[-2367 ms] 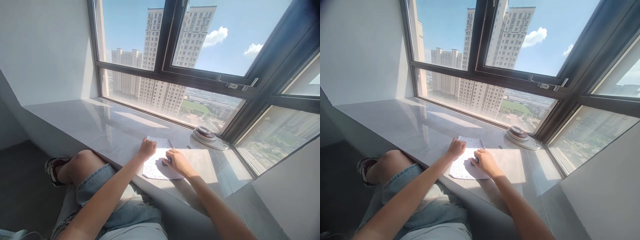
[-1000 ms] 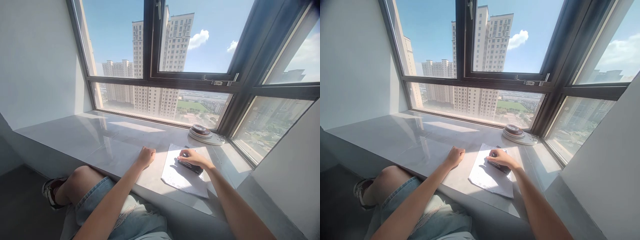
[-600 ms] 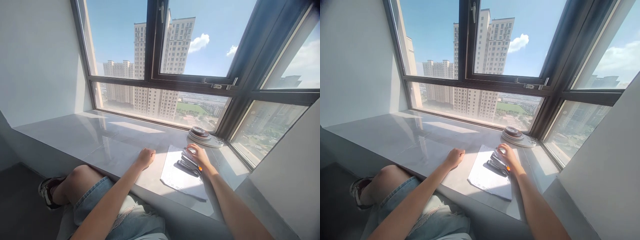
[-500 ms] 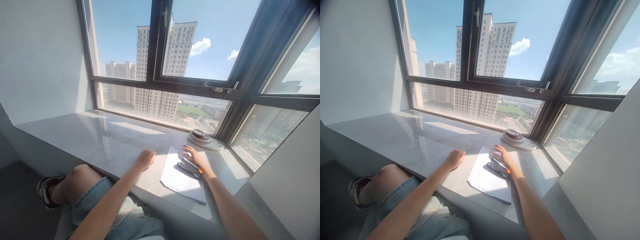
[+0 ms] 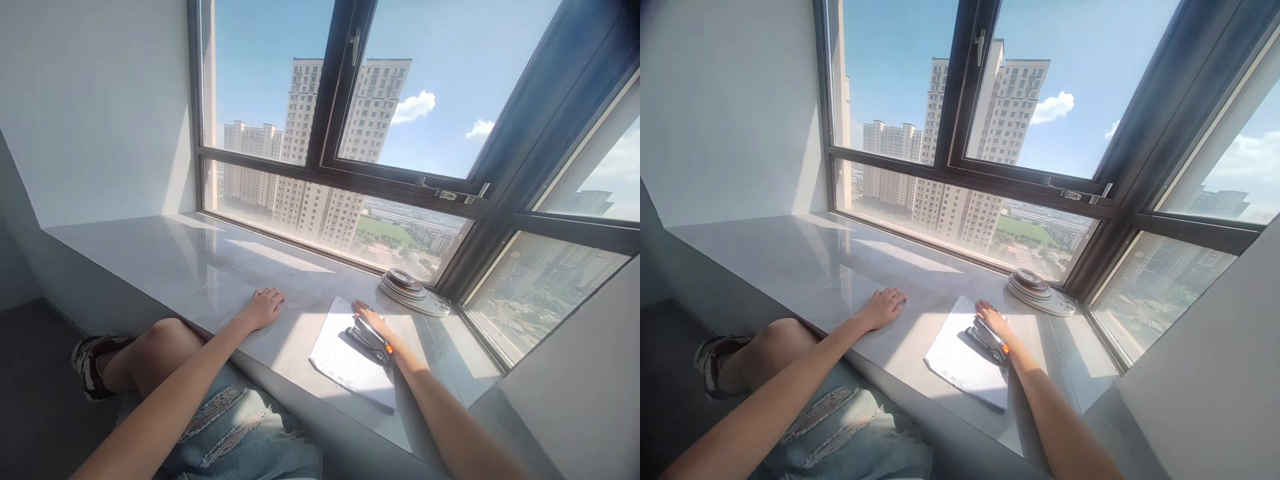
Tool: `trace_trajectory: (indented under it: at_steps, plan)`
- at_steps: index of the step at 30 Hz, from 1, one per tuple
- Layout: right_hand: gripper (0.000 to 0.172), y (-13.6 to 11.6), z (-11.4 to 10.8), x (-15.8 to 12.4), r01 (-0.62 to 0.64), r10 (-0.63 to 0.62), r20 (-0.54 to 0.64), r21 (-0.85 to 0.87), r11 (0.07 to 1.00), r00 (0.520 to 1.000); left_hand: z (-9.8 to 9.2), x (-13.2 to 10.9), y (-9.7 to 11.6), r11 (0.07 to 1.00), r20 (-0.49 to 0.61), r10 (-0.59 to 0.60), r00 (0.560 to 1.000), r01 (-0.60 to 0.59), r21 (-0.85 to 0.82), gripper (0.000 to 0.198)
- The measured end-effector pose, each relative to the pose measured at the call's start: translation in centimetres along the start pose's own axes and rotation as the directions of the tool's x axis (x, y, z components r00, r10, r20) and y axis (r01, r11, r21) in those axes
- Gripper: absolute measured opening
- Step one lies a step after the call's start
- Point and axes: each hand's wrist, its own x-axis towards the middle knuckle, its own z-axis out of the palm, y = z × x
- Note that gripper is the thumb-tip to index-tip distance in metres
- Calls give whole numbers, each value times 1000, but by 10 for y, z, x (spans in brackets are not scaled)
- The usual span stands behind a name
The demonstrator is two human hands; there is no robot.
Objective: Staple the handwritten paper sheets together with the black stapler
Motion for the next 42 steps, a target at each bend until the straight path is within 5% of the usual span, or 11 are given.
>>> trace_trajectory:
  at_steps: [3, 5, 12, 17, 27, 42]
  plan:
    - [55, -27, 5, 25, 70, -70, 42, 4, 998, 997, -7, -12, -38, 947, 9, -312, 950, 311, 78, 42]
    - [53, -50, 11, 44, 101, -102, 59, 16, 995, 993, -7, -15, -46, 916, -9, -389, 921, 388, 101, 46]
    - [47, -139, 29, 105, 269, -273, 80, 61, 961, 959, 2, -14, -39, 913, -44, -398, 916, 401, 71, 45]
    - [41, -178, 36, 134, 350, -357, 56, 98, 932, 933, 1, -17, -48, 919, -74, -390, 918, 393, 40, 42]
    - [46, -176, 44, 147, 427, -441, 92, 141, 893, 893, -6, -18, -43, 922, -70, -381, 922, 384, 44, 44]
    - [38, -170, 55, 155, 528, -529, -16, 100, 843, 848, -12, -20, -35, 919, -69, -381, 922, 386, 85, 42]
